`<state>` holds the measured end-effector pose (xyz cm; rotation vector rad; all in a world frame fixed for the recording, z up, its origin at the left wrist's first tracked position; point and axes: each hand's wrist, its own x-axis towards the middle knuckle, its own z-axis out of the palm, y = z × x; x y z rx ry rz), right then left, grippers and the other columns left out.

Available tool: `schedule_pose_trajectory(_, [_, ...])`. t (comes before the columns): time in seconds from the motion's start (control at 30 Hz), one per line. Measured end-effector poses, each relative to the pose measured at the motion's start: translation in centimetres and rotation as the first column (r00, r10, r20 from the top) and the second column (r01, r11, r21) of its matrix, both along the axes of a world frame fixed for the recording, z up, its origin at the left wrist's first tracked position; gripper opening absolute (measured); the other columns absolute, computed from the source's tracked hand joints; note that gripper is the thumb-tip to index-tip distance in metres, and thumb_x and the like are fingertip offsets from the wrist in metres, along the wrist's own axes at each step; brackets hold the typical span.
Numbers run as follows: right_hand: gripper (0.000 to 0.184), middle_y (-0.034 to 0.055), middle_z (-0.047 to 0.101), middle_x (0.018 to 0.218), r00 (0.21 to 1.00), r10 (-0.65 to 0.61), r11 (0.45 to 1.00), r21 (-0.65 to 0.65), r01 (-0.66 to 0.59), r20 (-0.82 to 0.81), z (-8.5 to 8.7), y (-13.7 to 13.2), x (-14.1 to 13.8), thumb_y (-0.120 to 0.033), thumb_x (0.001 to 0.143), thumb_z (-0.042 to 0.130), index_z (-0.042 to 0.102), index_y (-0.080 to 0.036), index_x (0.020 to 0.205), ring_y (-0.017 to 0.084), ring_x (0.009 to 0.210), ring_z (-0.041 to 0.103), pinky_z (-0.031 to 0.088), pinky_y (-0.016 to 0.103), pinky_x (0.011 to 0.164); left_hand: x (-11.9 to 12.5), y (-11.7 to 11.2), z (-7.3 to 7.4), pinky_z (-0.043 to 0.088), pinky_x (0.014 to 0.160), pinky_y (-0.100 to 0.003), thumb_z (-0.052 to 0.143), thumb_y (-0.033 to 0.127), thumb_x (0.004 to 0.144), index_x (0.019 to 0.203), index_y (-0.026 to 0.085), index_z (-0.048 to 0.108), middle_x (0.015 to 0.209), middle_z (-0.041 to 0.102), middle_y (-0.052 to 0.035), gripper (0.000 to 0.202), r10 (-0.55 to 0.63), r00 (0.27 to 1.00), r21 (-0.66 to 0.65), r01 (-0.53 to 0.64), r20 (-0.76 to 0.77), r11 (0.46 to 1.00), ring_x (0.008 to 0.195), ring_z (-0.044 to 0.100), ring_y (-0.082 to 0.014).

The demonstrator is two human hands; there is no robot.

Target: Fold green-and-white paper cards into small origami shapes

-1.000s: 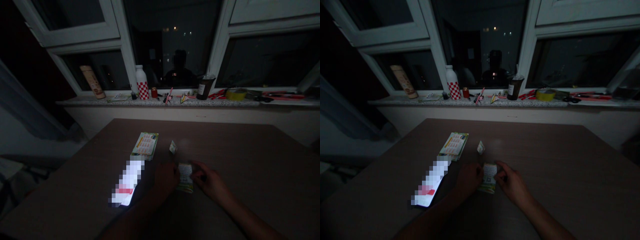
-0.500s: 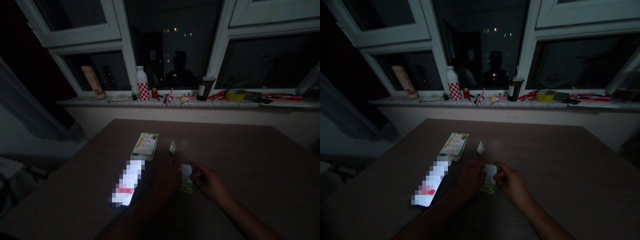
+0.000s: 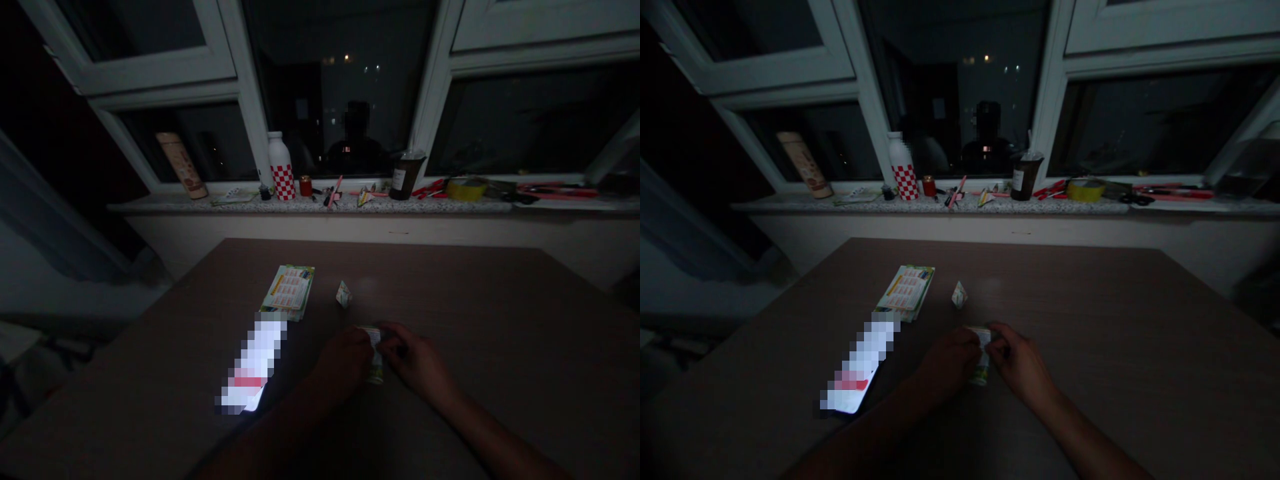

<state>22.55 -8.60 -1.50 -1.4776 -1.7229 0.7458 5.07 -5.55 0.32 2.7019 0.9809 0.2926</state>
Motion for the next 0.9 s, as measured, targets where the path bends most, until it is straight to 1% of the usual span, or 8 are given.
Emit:
schedule_pose_trajectory(0.1, [0.032, 0.0022, 0.074, 0.076, 1.000, -0.025, 1.000, -0.003, 0.025, 0.011, 0.0, 0.4, 0.0, -0.025, 0.079, 0.054, 0.058, -0.022, 0.111, 0.022, 0.069, 0.069, 0.051, 0.031, 0.065, 0.0, 0.0, -0.2, 0.043, 0.085, -0.030, 0.046, 0.017, 0.088, 0.086, 0.014, 0.063, 0.095, 0.062, -0.0076, 0.018, -0.010, 1.000, -0.006, 0.010, 0.011, 1.000, 0.091, 0.054, -0.0185])
schedule_pose_trajectory(0.27, [0.032, 0.0033, 0.075, 0.078, 0.996, -0.050, 0.998, 0.027, 0.048, 0.074, 0.0, 1.0, 0.0, -0.028, 0.080, 0.051, 0.059, -0.020, 0.110, 0.021, 0.067, 0.070, 0.052, 0.031, 0.064, 0.0, 0.2, -0.5, 0.044, 0.083, -0.031, 0.047, 0.018, 0.088, 0.084, 0.014, 0.063, 0.091, 0.062, -0.0079, 0.018, -0.027, 1.000, 0.044, 0.027, -0.005, 0.999, 0.089, 0.055, -0.0189])
schedule_pose_trajectory(0.43, [0.030, 0.0026, 0.075, 0.079, 0.994, -0.074, 0.995, 0.068, 0.069, 0.085, 0.1, 1.5, -0.1, -0.024, 0.080, 0.051, 0.060, -0.021, 0.108, 0.020, 0.071, 0.070, 0.053, 0.030, 0.067, 0.1, 0.0, -0.6, 0.045, 0.081, -0.030, 0.046, 0.015, 0.087, 0.082, 0.013, 0.062, 0.090, 0.062, -0.0071, 0.017, -0.012, 1.000, 0.081, 0.012, 0.001, 0.997, 0.086, 0.055, -0.0176])
schedule_pose_trajectory(0.53, [0.028, 0.0024, 0.075, 0.079, 0.989, -0.090, 0.993, 0.088, 0.079, 0.121, 0.0, 1.8, -0.1, -0.023, 0.081, 0.052, 0.061, -0.021, 0.107, 0.020, 0.071, 0.070, 0.053, 0.030, 0.068, 0.1, 0.0, -0.5, 0.045, 0.080, -0.030, 0.047, 0.014, 0.086, 0.080, 0.013, 0.061, 0.089, 0.062, -0.0065, 0.016, -0.027, 1.000, 0.092, 0.027, 0.000, 0.995, 0.084, 0.054, -0.0174])
schedule_pose_trajectory(0.63, [0.028, 0.0040, 0.075, 0.082, 0.981, -0.102, 0.992, 0.094, 0.087, 0.164, -0.1, 1.8, 0.0, -0.024, 0.082, 0.052, 0.060, -0.020, 0.108, 0.021, 0.073, 0.070, 0.053, 0.031, 0.069, 0.1, 0.1, -0.5, 0.046, 0.080, -0.031, 0.044, 0.015, 0.088, 0.081, 0.013, 0.062, 0.087, 0.062, -0.0073, 0.019, -0.021, 1.000, 0.091, 0.020, 0.009, 0.996, 0.083, 0.055, -0.0175])
schedule_pose_trajectory(0.77, [0.025, 0.0045, 0.075, 0.084, 0.980, -0.075, 0.994, 0.087, 0.060, 0.182, 0.1, 1.7, 0.1, -0.024, 0.083, 0.052, 0.062, -0.020, 0.105, 0.022, 0.076, 0.071, 0.053, 0.032, 0.071, 0.0, 0.1, -0.7, 0.046, 0.082, -0.031, 0.046, 0.016, 0.088, 0.082, 0.012, 0.062, 0.089, 0.062, -0.0072, 0.018, -0.021, 0.999, 0.109, 0.017, 0.033, 0.994, 0.087, 0.056, -0.0181])
schedule_pose_trajectory(0.9, [0.026, 0.0045, 0.075, 0.090, 0.987, -0.010, 0.999, 0.041, 0.003, 0.159, 0.5, 1.5, 0.6, -0.021, 0.080, 0.055, 0.061, -0.022, 0.105, 0.022, 0.083, 0.070, 0.053, 0.032, 0.075, 0.0, 0.1, -1.0, 0.046, 0.084, -0.031, 0.047, 0.017, 0.088, 0.084, 0.012, 0.062, 0.090, 0.062, -0.0068, 0.016, -0.022, 0.999, 0.101, 0.018, 0.036, 0.995, 0.088, 0.056, -0.0181])
